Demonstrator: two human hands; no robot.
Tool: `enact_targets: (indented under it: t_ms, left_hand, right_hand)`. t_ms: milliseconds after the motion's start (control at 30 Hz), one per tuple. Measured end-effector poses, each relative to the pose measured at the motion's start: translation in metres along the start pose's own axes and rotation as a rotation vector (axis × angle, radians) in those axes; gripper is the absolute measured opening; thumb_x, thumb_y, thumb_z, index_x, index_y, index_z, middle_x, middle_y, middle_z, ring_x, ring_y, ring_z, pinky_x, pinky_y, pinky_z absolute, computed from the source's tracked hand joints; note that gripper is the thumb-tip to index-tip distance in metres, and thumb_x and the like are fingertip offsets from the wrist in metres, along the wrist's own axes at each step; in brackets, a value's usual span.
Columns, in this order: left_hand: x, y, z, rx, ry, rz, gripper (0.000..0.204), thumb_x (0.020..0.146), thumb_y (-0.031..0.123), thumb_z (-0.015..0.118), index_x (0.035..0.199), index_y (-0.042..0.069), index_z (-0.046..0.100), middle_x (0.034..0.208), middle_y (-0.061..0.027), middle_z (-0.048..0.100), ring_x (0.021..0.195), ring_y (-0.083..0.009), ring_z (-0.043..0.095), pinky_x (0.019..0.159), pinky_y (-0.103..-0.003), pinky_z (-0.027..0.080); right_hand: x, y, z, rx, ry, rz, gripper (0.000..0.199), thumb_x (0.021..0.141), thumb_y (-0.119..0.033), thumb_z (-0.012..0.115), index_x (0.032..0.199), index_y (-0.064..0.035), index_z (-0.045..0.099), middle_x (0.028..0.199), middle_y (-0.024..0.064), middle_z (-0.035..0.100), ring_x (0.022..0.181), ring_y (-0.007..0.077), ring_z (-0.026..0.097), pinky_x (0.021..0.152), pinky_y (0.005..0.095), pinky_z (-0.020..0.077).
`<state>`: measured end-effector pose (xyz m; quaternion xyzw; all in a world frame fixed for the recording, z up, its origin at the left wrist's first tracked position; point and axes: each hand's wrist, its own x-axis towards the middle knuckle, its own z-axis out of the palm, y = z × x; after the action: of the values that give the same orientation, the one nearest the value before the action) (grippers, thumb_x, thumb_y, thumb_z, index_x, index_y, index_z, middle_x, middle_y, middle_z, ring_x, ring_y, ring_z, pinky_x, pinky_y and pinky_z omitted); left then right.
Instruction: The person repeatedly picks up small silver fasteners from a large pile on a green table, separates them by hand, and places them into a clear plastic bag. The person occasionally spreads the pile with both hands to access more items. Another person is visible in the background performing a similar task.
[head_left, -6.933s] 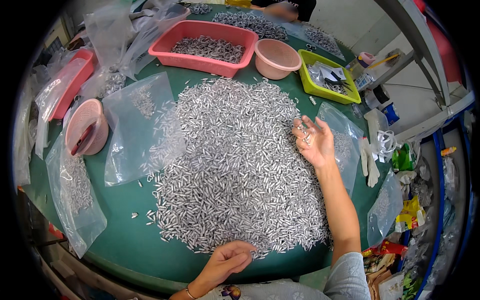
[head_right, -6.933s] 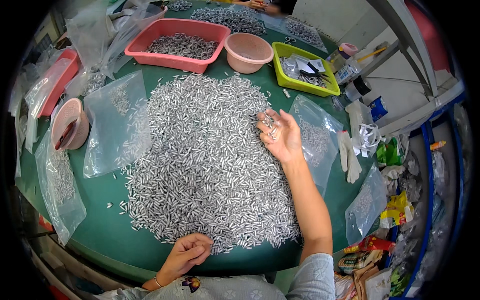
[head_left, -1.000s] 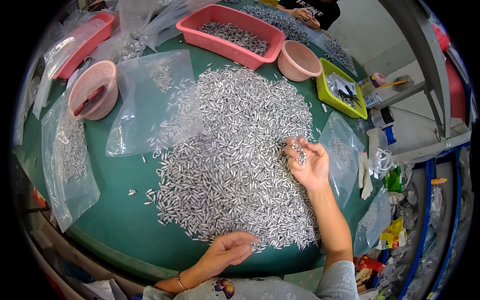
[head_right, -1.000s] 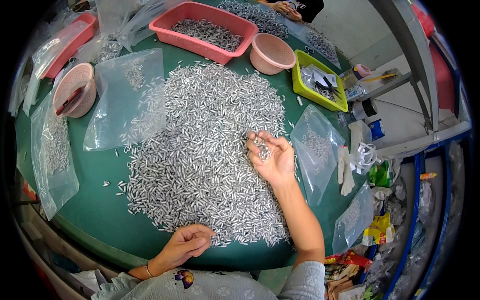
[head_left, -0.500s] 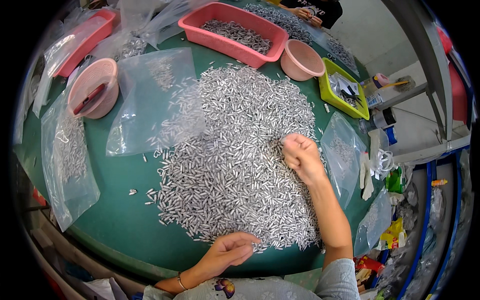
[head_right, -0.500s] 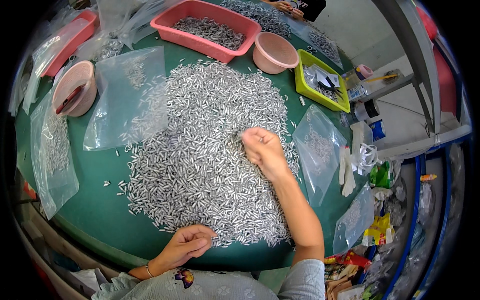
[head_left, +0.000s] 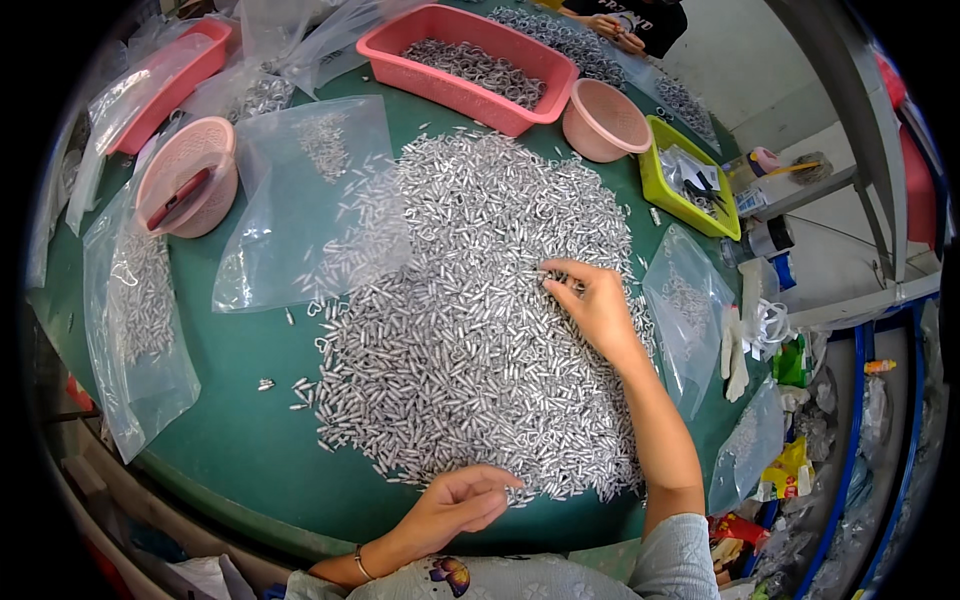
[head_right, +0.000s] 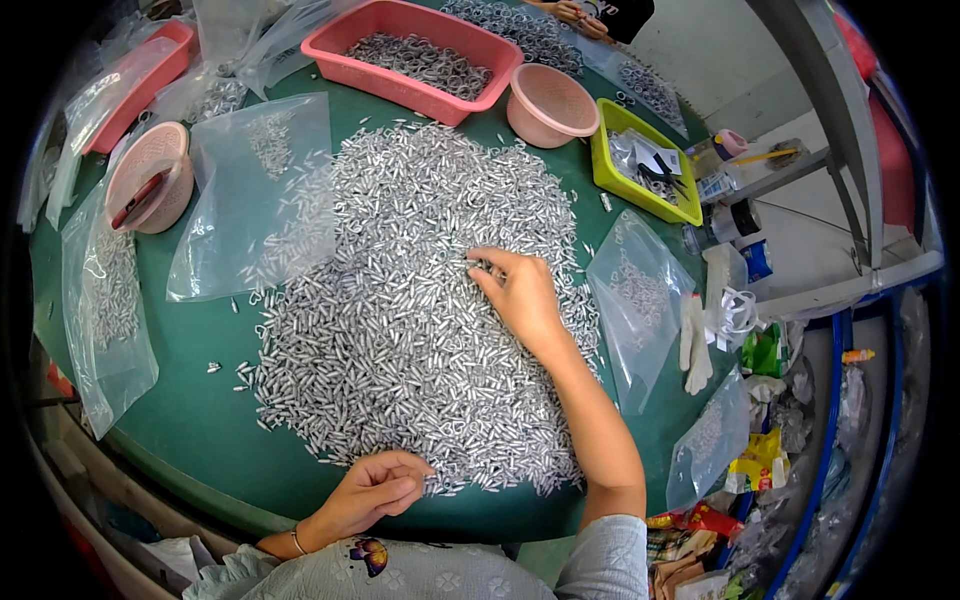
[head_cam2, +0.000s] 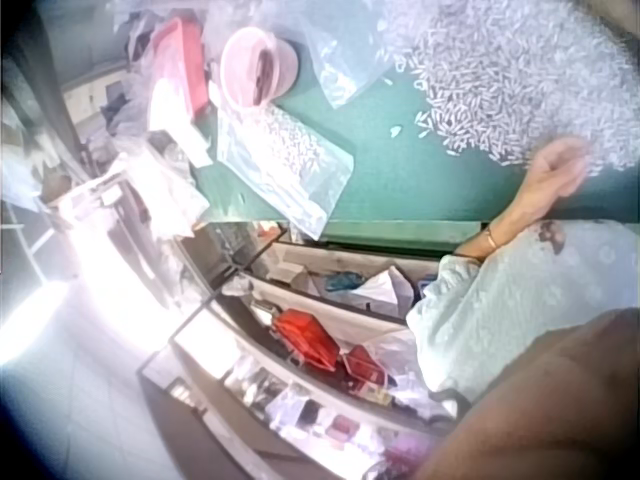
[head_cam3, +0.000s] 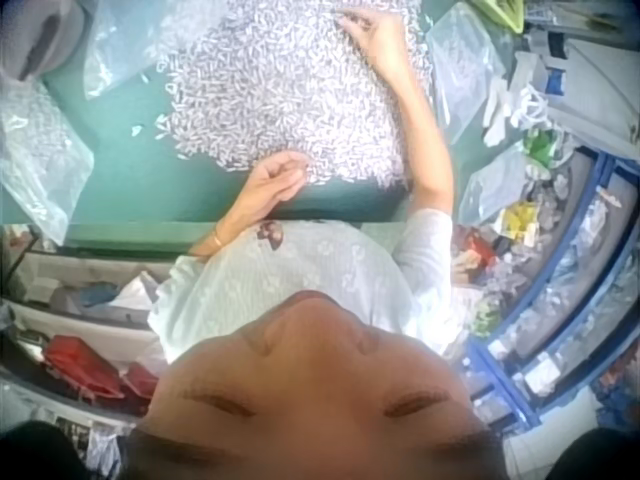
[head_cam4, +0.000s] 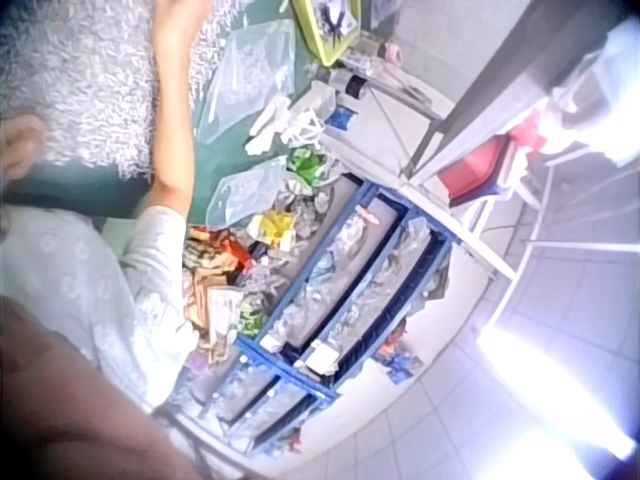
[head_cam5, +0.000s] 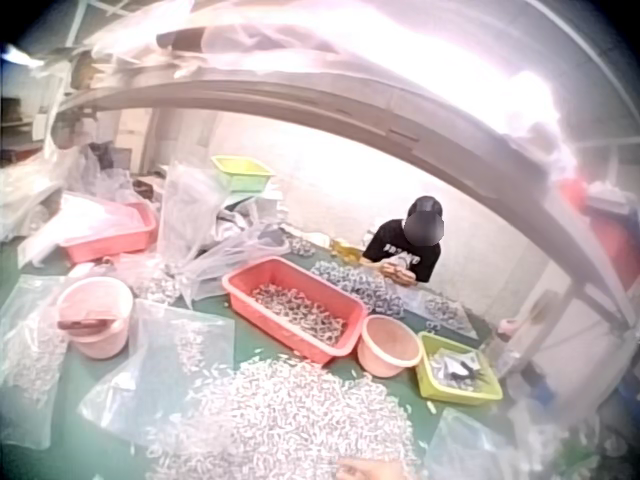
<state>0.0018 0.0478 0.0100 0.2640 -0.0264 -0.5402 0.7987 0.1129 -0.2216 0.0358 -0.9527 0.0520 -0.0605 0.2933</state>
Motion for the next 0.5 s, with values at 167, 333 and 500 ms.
enact_targets:
  t_ms: [167, 333, 500]
  left_hand:
    - [0.000, 0.000, -0.001, -0.004, -0.002, -0.003, 0.026, 0.095, 0.007, 0.047, 0.119, -0.002, 0.052, 0.064, 0.0040, 0.039, 0.056, -0.0046, 0.032, 0.050, -0.020, 0.023]
    - [-0.001, 0.000, -0.001, -0.005, -0.005, 0.000, 0.026, 0.095, 0.007, 0.046, 0.119, -0.002, 0.052, 0.064, 0.0041, 0.038, 0.057, -0.0046, 0.032, 0.050, -0.020, 0.023]
    - [-0.001, -0.001, -0.001, -0.006, -0.006, -0.006, 0.026, 0.095, 0.008, 0.046, 0.118, -0.002, 0.052, 0.065, 0.0039, 0.039, 0.058, -0.0045, 0.033, 0.051, -0.019, 0.023]
  right_hand:
    - [0.005, 0.010, 0.011, -0.019, 0.024, -0.099, 0.013, 0.080, -0.010, 0.067, 0.091, -0.0039, 0.070, 0.075, 0.0096, 0.067, 0.056, 0.0181, 0.056, 0.057, 0.0300, 0.0475]
    - [0.002, 0.022, -0.010, 1.361, -0.213, 0.311, 0.017, 0.087, -0.009, 0.059, 0.098, 0.0034, 0.063, 0.060, 0.0024, 0.051, 0.048, 0.0102, 0.042, 0.045, 0.0231, 0.0352]
    - [-0.009, 0.013, 0.004, 1.934, -0.219, 0.491, 0.013, 0.093, -0.013, 0.049, 0.093, -0.0008, 0.053, 0.084, 0.0065, 0.045, 0.055, 0.0102, 0.037, 0.043, 0.0213, 0.0296]
